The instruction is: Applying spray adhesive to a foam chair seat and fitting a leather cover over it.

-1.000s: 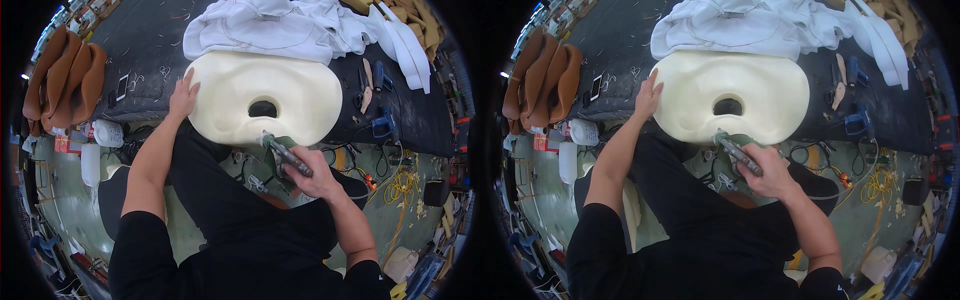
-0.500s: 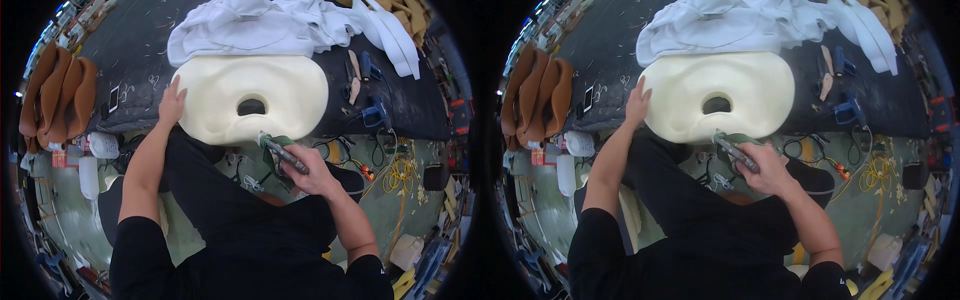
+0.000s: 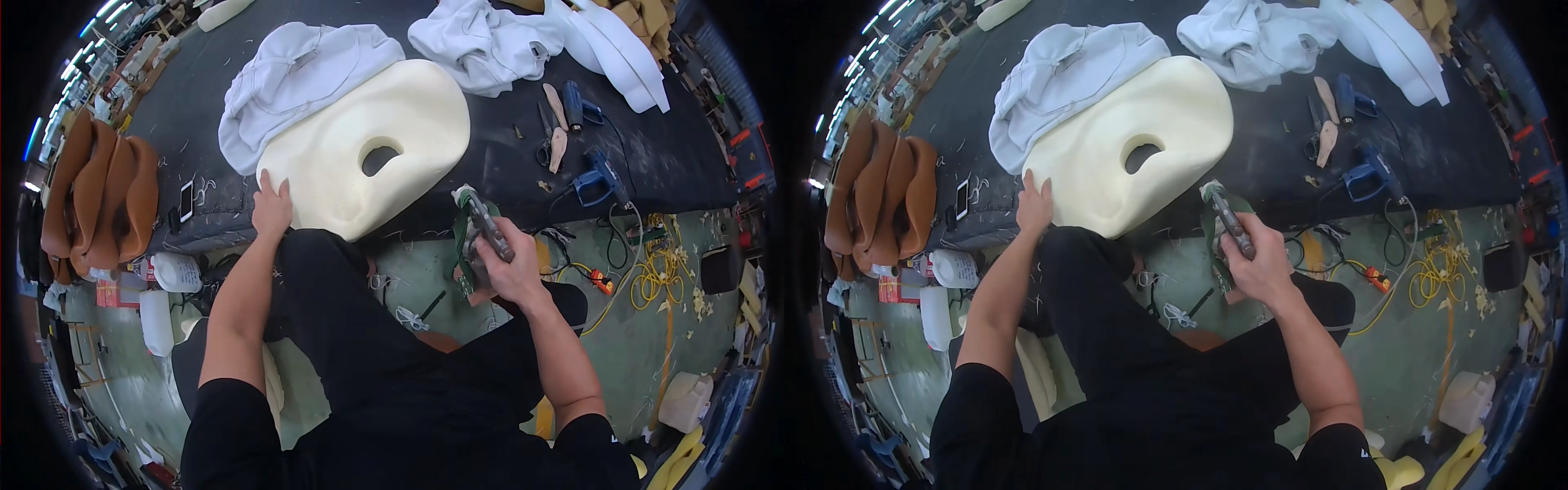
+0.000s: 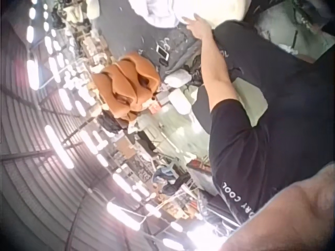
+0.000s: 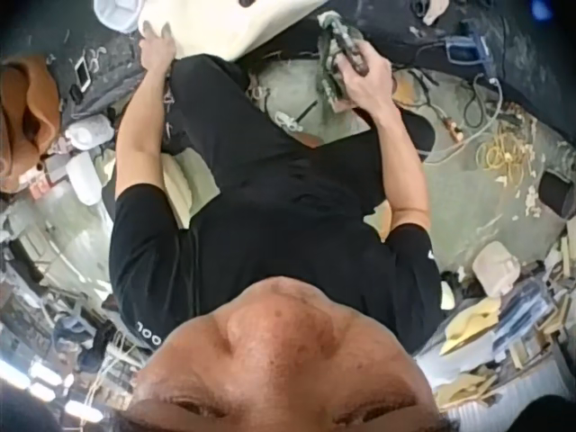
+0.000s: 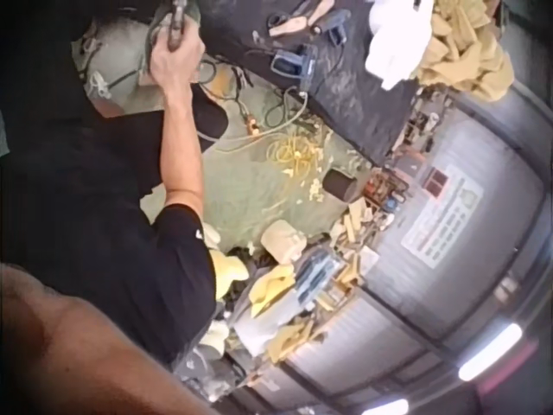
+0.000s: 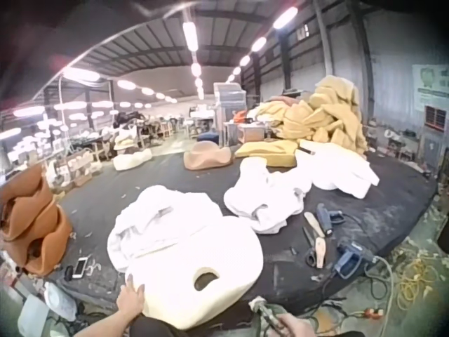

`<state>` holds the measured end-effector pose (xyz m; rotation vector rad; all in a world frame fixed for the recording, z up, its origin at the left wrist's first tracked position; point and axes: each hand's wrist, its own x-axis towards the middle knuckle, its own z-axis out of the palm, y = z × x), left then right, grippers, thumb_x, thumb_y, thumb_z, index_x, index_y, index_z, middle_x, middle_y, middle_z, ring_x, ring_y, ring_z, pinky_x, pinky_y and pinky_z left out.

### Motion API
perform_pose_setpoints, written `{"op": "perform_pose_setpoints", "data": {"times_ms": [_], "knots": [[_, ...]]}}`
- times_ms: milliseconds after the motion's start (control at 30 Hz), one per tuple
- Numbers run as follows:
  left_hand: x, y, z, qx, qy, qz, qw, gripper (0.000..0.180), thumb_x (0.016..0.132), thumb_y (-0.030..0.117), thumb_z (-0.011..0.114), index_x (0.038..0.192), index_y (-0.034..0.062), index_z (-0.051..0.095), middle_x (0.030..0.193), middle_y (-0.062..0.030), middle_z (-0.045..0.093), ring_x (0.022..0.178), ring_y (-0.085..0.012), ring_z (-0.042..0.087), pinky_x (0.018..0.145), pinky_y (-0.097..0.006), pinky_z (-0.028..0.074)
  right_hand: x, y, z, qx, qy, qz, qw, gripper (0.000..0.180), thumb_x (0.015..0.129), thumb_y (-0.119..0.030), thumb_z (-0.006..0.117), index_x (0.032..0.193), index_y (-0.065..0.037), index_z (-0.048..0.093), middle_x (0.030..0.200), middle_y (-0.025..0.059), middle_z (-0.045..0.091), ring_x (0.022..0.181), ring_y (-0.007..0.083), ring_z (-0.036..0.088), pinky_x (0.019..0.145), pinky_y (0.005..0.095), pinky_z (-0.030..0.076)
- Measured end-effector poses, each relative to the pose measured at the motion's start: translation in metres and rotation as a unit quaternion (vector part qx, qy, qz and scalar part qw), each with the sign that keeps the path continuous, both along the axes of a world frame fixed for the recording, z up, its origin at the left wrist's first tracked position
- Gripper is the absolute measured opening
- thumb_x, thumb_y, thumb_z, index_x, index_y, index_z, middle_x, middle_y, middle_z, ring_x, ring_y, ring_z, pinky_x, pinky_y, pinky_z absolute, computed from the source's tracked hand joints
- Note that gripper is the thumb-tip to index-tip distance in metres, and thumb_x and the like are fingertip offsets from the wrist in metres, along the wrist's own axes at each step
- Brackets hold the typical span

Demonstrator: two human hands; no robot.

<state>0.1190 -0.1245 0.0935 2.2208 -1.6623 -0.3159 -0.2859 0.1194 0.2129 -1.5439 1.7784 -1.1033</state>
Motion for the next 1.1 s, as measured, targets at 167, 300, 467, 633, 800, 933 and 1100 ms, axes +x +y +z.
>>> {"op": "perform_pose_setpoints", "data": {"times_ms": [167,300,467,633,800,933,1100], "knots": [[0.008,-0.026,-0.009,-0.094,0.005,0.03,0.995,0.082,0.101,0.062,0.057,0.167,0.0195,0.031,0.146,-0.0291,0.055,0.134,-0.0481,0.056,0.109,-0.057,0.047,-0.004,-0.034,-0.001,0.004,-0.021,-0.009,1.0,0.027,0.094,-0.012,0.072,0.116,0.002,0.068,0.085,0.0183,0.074,0.075,0.0302,0.074,0.073,0.0397,0.056],[-0.012,-0.063,0.002,0.012,0.061,0.11,0.992,0.067,0.106,0.059,0.048,0.162,0.0213,0.043,0.151,-0.0252,0.052,0.13,-0.0471,0.06,0.109,-0.056,0.049,0.002,-0.068,-0.015,0.001,-0.015,-0.024,1.0,0.028,0.095,-0.014,0.072,0.117,0.002,0.067,0.087,0.0199,0.074,0.079,0.0338,0.075,0.075,0.0417,0.057],[-0.036,-0.059,0.01,-0.002,-0.01,0.162,0.987,0.056,0.111,0.053,0.04,0.159,0.0256,0.046,0.149,-0.0212,0.054,0.124,-0.0448,0.065,0.102,-0.055,0.053,0.011,-0.103,-0.035,-0.004,0.0,-0.02,1.0,0.021,0.094,-0.012,0.073,0.109,0.001,0.065,0.083,0.0149,0.069,0.074,0.0257,0.067,0.069,0.0388,0.053],[-0.028,-0.059,0.002,-0.004,-0.01,0.171,0.985,0.055,0.111,0.053,0.04,0.158,0.0253,0.048,0.15,-0.0192,0.054,0.121,-0.0454,0.067,0.099,-0.055,0.055,0.028,-0.121,-0.049,-0.046,-0.002,-0.012,0.999,0.018,0.095,-0.009,0.072,0.109,0.001,0.064,0.073,0.0083,0.064,0.063,0.0133,0.059,0.062,0.0328,0.049],[-0.031,-0.057,0.004,-0.009,-0.012,0.171,0.985,0.056,0.111,0.054,0.039,0.157,0.0244,0.05,0.151,-0.0184,0.053,0.12,-0.0448,0.068,0.099,-0.055,0.055,0.029,-0.126,-0.038,0.002,-0.007,-0.025,1.0,0.022,0.094,-0.01,0.073,0.112,0.001,0.065,0.082,0.0141,0.07,0.072,0.0241,0.068,0.068,0.0378,0.054],[-0.028,-0.058,0.001,-0.01,-0.008,0.176,0.984,0.056,0.111,0.054,0.039,0.157,0.0241,0.05,0.152,-0.0185,0.052,0.12,-0.0448,0.067,0.098,-0.056,0.056,0.025,-0.123,-0.034,0.006,-0.022,-0.028,0.999,0.025,0.093,-0.01,0.072,0.115,0.001,0.067,0.088,0.0194,0.074,0.079,0.0348,0.075,0.074,0.0419,0.057],[-0.029,-0.059,0.003,-0.002,-0.017,0.171,0.985,0.056,0.111,0.054,0.038,0.158,0.0246,0.048,0.153,-0.0181,0.051,0.121,-0.0443,0.067,0.098,-0.055,0.056,0.023,-0.127,-0.035,0.01,0.023,-0.01,1.0,0.026,0.092,-0.013,0.073,0.114,0.0,0.066,0.091,0.0214,0.075,0.083,0.0401,0.075,0.076,0.0454,0.058]]}}
